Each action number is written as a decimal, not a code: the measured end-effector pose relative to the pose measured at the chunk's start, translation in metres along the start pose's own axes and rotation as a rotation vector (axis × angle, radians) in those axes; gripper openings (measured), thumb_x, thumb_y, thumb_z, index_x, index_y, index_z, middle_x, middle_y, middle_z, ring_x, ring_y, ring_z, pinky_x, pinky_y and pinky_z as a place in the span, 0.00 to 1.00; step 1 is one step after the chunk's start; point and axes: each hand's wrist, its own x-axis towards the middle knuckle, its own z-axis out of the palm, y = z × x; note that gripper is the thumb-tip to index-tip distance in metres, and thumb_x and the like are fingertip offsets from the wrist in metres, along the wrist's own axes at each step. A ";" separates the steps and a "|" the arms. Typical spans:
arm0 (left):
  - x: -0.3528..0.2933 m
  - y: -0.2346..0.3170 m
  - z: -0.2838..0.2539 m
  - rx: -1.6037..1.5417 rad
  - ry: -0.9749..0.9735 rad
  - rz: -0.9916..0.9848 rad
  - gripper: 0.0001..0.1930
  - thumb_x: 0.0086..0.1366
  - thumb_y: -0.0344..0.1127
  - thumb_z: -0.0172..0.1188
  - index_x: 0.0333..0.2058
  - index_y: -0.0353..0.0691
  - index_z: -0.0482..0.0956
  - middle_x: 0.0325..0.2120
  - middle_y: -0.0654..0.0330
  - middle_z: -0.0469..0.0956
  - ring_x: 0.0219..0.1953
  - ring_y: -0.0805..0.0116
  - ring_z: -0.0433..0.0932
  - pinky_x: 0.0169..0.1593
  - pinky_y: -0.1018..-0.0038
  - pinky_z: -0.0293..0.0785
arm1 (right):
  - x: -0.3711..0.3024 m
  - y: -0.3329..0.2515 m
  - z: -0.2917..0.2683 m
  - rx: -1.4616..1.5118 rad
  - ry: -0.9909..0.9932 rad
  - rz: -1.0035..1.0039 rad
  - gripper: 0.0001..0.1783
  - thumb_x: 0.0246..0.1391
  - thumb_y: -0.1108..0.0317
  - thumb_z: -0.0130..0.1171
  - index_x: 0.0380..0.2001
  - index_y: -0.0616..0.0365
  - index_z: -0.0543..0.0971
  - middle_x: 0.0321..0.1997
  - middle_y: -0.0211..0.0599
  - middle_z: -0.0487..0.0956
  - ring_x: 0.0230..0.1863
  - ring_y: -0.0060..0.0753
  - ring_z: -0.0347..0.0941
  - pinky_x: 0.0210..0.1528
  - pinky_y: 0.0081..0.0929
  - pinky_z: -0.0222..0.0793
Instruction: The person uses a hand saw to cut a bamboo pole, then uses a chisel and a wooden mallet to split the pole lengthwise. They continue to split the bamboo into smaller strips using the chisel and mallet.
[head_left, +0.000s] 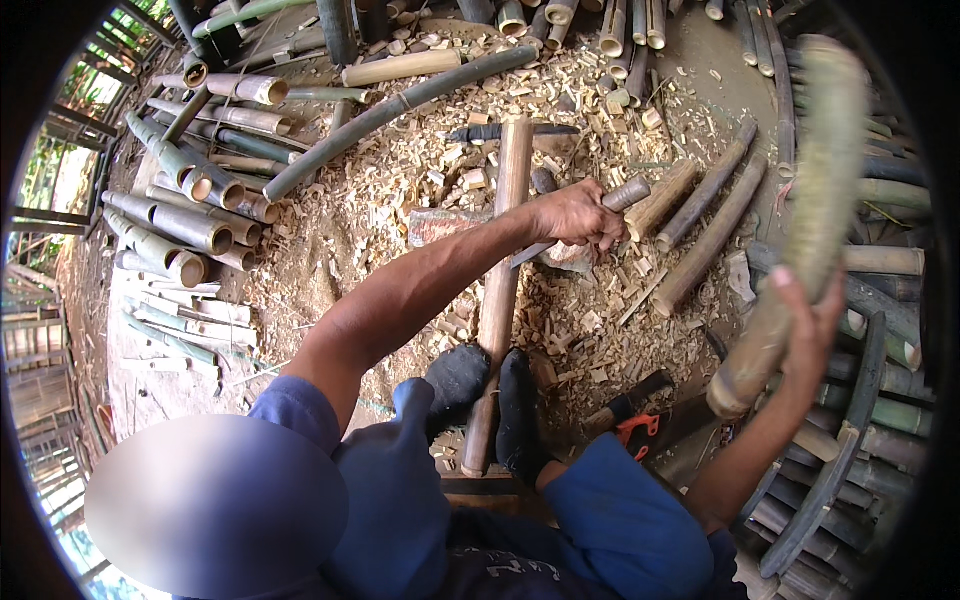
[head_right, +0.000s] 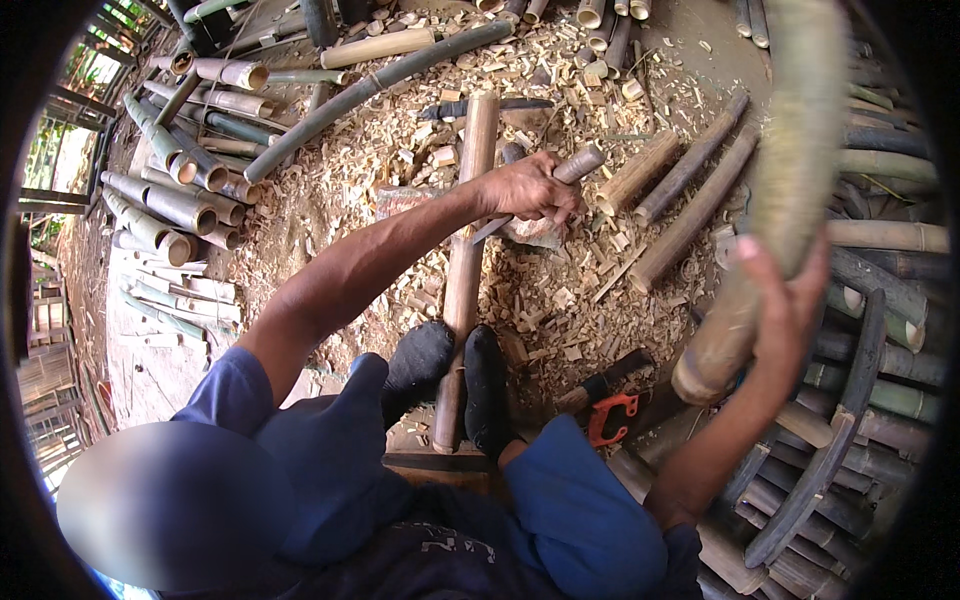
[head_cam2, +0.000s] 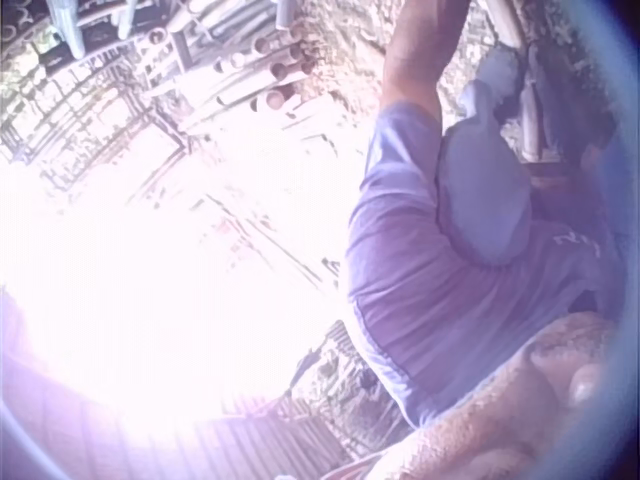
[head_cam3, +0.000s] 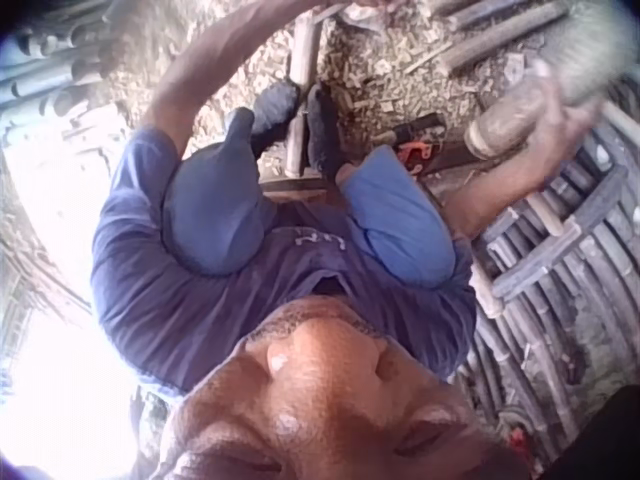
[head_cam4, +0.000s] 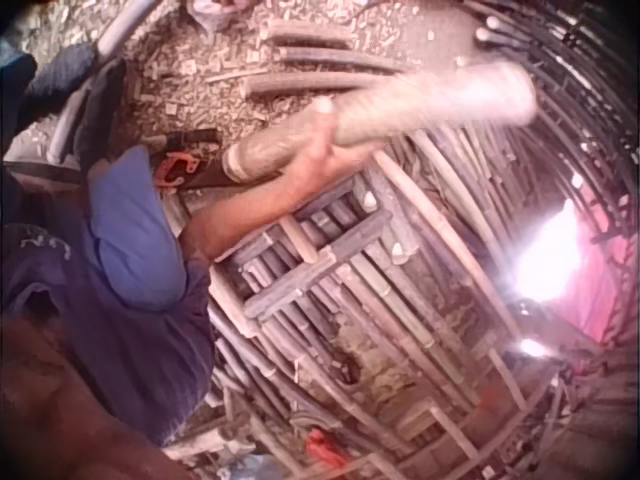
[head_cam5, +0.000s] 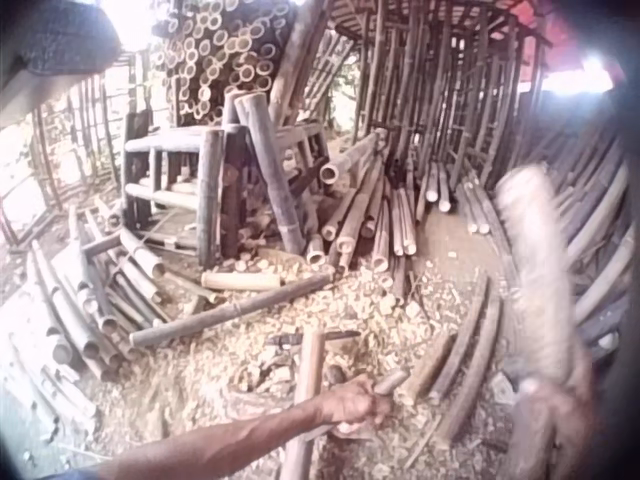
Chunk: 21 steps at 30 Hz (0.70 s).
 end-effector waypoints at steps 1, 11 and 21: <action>0.014 0.018 0.008 -0.181 -0.031 -0.127 0.10 0.64 0.44 0.63 0.30 0.45 0.83 0.29 0.68 0.82 0.26 0.82 0.71 0.41 0.80 0.70 | 0.004 -0.008 -0.026 0.023 0.104 -0.041 0.43 0.52 0.62 0.71 0.67 0.65 0.64 0.52 0.52 0.77 0.41 0.42 0.82 0.43 0.34 0.82; -0.016 0.053 -0.020 -0.469 0.079 -0.334 0.10 0.61 0.40 0.65 0.24 0.41 0.81 0.29 0.66 0.82 0.19 0.83 0.68 0.21 0.82 0.63 | 0.025 -0.003 0.050 -0.460 -0.449 -0.128 0.54 0.41 0.64 0.75 0.72 0.60 0.62 0.65 0.48 0.73 0.58 0.44 0.77 0.61 0.42 0.75; -0.012 0.064 -0.025 -0.633 0.079 -0.450 0.13 0.61 0.39 0.66 0.21 0.40 0.79 0.44 0.59 0.85 0.18 0.84 0.66 0.19 0.83 0.60 | 0.054 -0.001 0.003 0.285 -0.011 -0.258 0.37 0.55 0.57 0.70 0.62 0.63 0.68 0.50 0.46 0.80 0.43 0.34 0.82 0.48 0.32 0.80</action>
